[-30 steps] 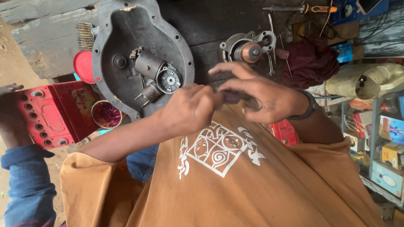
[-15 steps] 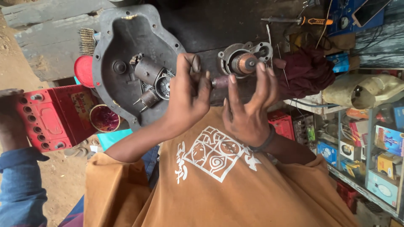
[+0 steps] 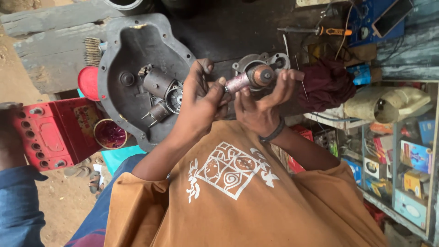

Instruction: The recorder is disassembling and cleaning parts of a motorcycle alternator or starter motor.

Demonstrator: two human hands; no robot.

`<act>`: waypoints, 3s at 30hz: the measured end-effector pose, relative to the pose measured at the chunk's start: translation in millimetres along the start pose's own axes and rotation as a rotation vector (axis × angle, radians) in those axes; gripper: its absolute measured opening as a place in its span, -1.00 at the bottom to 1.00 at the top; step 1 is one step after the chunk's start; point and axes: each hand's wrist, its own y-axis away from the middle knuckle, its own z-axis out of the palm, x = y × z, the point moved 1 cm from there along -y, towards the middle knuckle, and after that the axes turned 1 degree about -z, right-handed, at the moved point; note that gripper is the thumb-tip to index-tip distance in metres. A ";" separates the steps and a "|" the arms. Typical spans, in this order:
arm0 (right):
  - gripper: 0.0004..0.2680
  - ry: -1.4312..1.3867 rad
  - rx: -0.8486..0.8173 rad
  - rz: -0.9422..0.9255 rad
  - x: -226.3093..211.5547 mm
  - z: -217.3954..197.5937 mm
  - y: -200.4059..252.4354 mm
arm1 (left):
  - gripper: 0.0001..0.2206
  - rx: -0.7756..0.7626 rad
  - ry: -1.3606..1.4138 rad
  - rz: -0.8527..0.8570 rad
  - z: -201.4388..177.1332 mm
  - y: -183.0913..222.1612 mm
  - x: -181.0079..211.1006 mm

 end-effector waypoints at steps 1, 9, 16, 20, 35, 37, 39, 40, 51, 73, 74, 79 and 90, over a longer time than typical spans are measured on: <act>-0.40 -0.008 0.030 -0.017 3.4 -1.5 -1.9 | -0.78 -0.009 0.018 -0.040 0.5 0.7 0.5; -0.39 0.110 0.131 -0.018 9.5 -23.1 -25.3 | -0.78 -0.154 0.044 -0.074 5.4 6.8 0.5; -0.37 0.050 0.228 -0.077 29.2 3.3 1.9 | -0.75 -0.075 0.188 -0.183 3.2 6.5 1.8; -0.43 0.130 0.382 -0.107 19.4 -0.4 -25.0 | -0.70 -0.046 0.259 -0.303 9.5 10.0 -3.4; -0.36 -0.191 -0.076 0.244 44.4 -30.1 57.7 | -0.80 -0.041 0.240 -0.203 -5.6 25.5 -39.1; -0.36 -0.234 -0.090 0.358 50.7 -28.5 78.0 | -0.80 -0.035 0.186 -0.135 -8.8 35.0 -57.4; -0.37 -0.261 -0.092 0.475 64.0 -23.9 99.2 | -0.80 -0.047 0.130 -0.064 -10.4 44.7 -71.6; -0.37 -0.173 -0.081 0.551 73.9 -18.9 109.8 | -0.81 0.014 -0.025 -0.010 -12.4 48.7 -75.9; -0.67 0.375 -0.299 0.546 266.4 105.4 252.6 | -0.85 0.240 -0.568 0.042 -42.0 104.4 -161.5; -0.79 0.003 -0.366 0.237 245.2 55.4 240.5 | -0.86 0.251 -0.666 0.168 55.4 72.2 -164.8; -0.67 0.007 -0.392 0.178 246.1 50.1 236.9 | -0.84 0.240 -0.839 0.301 61.0 66.5 -160.8; -0.79 -0.102 -0.375 0.145 239.1 2.9 234.8 | -0.85 0.243 -0.739 0.300 68.0 54.5 -164.9; -0.55 -1.588 -0.520 0.442 157.6 -116.1 56.3 | -0.85 0.088 -0.536 0.441 93.1 36.7 -171.0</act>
